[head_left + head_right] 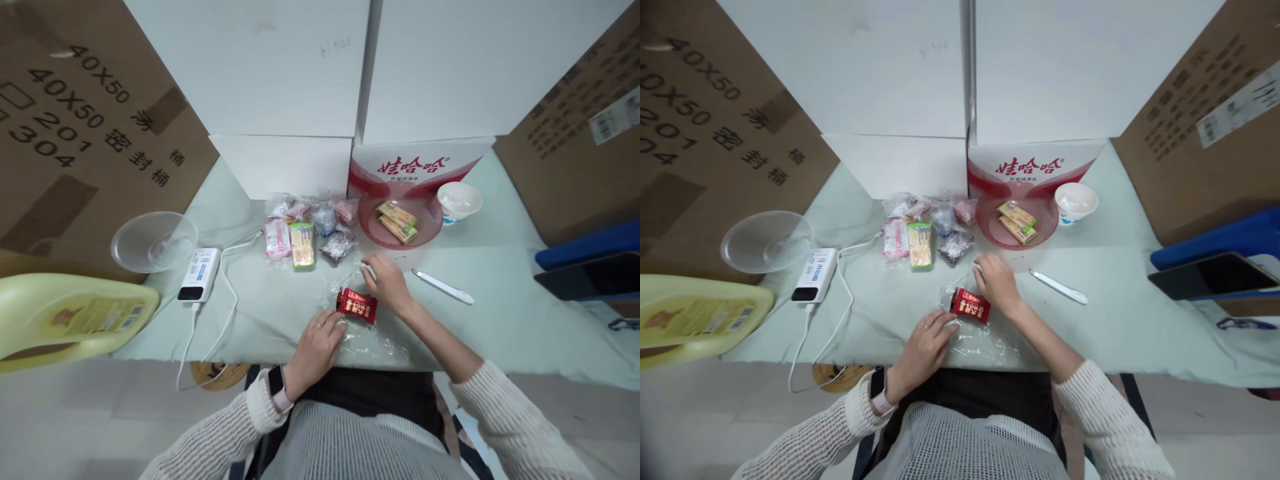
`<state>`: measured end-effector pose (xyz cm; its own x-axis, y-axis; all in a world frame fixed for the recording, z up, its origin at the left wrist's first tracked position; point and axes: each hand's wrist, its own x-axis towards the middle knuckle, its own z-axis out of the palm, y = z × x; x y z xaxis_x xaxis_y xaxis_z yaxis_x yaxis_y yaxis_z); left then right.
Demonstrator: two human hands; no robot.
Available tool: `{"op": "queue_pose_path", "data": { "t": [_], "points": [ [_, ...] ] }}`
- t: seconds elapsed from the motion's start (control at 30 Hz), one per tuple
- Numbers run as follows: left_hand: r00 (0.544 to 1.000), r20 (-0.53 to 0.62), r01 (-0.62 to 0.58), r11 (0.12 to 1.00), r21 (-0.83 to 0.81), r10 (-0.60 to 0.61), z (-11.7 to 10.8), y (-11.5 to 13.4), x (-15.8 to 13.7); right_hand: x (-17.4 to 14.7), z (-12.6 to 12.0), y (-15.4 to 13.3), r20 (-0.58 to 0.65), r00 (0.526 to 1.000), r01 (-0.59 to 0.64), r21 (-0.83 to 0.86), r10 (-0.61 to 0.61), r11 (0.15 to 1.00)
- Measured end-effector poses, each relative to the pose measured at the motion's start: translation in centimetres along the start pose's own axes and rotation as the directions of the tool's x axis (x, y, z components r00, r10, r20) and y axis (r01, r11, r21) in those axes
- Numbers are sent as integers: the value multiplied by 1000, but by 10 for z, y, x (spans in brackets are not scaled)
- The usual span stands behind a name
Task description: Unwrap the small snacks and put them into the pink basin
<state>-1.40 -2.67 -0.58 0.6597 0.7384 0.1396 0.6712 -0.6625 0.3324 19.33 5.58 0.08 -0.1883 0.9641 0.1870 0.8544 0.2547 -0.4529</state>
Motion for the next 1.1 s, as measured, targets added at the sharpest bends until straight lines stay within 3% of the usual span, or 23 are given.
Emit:
{"op": "queue_pose_path", "data": {
  "t": [0.1, 0.23, 0.33, 0.43, 0.6, 0.7, 0.8, 0.87, 0.9, 1.0, 1.1],
  "points": [
    [998, -42, 58, 994, 93, -54, -4, -6, 14, -28, -1, -15, 38, 991, 128, 72, -131, 989],
    [981, -46, 195, 963, 186, -189, -3, -15, 22, -47, 20, -22, 213, 966, 140, 33, -143, 990],
    [974, -1, 222, 951, 215, -227, 0, -19, 19, -48, 28, -18, 240, 966, 79, 60, -92, 995],
    [967, 25, 244, 950, 196, -253, 5, -23, 13, -46, 16, -10, 230, 973, -27, 261, -35, 965],
    [969, 17, 242, 959, 149, -247, 12, -25, 9, -22, -27, 17, 283, 954, -260, 607, 102, 750],
    [970, 21, 237, 961, 139, -242, 11, -20, 11, 12, -52, 37, 90, 971, -229, 627, 222, 745],
    [976, -18, 220, 968, 120, -219, 4, -17, 10, 37, -73, 49, -267, 909, -165, 470, 318, 867],
    [986, -44, 166, 981, 100, -162, -3, -20, 6, 33, -82, 46, -388, 882, -134, 340, 269, 931],
    [992, -42, 120, 988, 94, -117, -6, -24, 3, 24, -83, 43, -384, 899, -97, 297, 211, 950],
    [999, 31, -35, 994, 107, 32, -16, -46, -2, -27, -73, 32, -175, 984, 76, 257, -31, 963],
    [981, 145, -146, 981, 130, 127, -22, -69, 1, -85, -50, 32, 22, 979, 192, 240, -203, 952]
  ]
}}
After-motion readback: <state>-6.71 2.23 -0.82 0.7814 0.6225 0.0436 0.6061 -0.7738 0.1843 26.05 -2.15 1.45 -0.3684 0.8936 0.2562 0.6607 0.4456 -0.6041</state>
